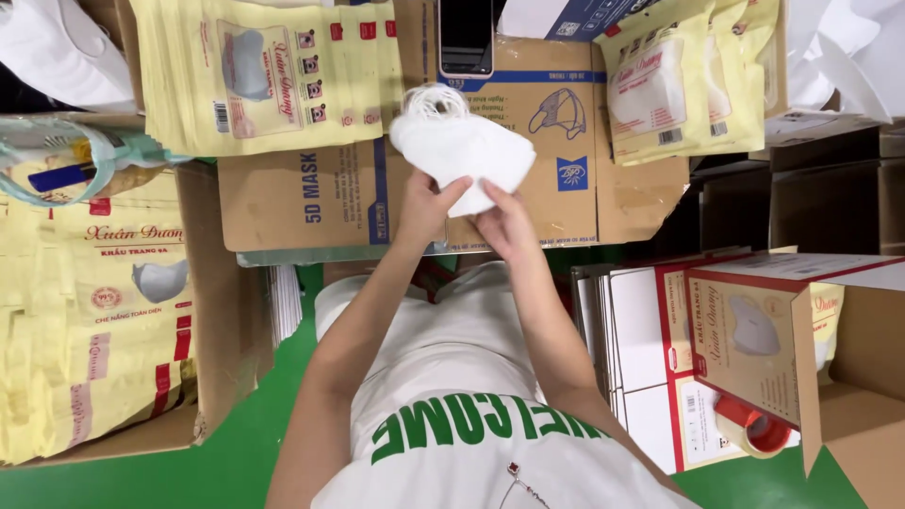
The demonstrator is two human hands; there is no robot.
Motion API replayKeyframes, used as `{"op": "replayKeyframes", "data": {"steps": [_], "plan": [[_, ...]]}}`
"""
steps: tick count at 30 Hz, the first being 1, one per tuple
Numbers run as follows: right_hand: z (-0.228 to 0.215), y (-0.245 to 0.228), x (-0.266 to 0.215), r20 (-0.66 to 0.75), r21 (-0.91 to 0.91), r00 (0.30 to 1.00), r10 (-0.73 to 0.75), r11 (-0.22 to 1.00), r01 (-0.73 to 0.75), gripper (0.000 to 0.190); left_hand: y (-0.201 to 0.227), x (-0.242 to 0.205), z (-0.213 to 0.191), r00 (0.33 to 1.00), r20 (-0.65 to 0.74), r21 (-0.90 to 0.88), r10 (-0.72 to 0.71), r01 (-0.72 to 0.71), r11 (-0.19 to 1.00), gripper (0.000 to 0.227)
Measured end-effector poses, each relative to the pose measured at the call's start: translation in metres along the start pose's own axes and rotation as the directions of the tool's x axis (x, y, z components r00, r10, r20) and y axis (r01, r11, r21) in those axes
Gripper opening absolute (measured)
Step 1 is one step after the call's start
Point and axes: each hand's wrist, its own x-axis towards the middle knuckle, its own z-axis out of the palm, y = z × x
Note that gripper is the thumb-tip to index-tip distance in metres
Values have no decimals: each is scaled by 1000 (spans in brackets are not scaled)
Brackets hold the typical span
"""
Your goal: The person takes stacks of white face masks, places them into plastic pouches, and then puts the pouches into cardboard boxes.
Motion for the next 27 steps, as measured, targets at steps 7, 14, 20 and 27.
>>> {"op": "replayKeyframes", "data": {"steps": [7, 14, 20, 27], "plan": [[-31, -28, 9, -63, -580, 988, -142, 811, 79, 50, 37, 43, -88, 993, 115, 110, -23, 10, 994, 25], [-25, -24, -1, 79, -688, 988, -132, 710, 150, 36, -49, 122, -129, 834, -365, 733, 414, -17, 680, 36], [-26, -9, 10, -55, -252, 997, -61, 967, 45, 38, -59, 137, -118, 895, -360, 840, 264, 188, 508, 14], [-16, -23, 4, -118, -126, 992, -34, 992, 19, 40, -92, 150, -115, 915, -300, 930, 269, 218, 296, 14]]}}
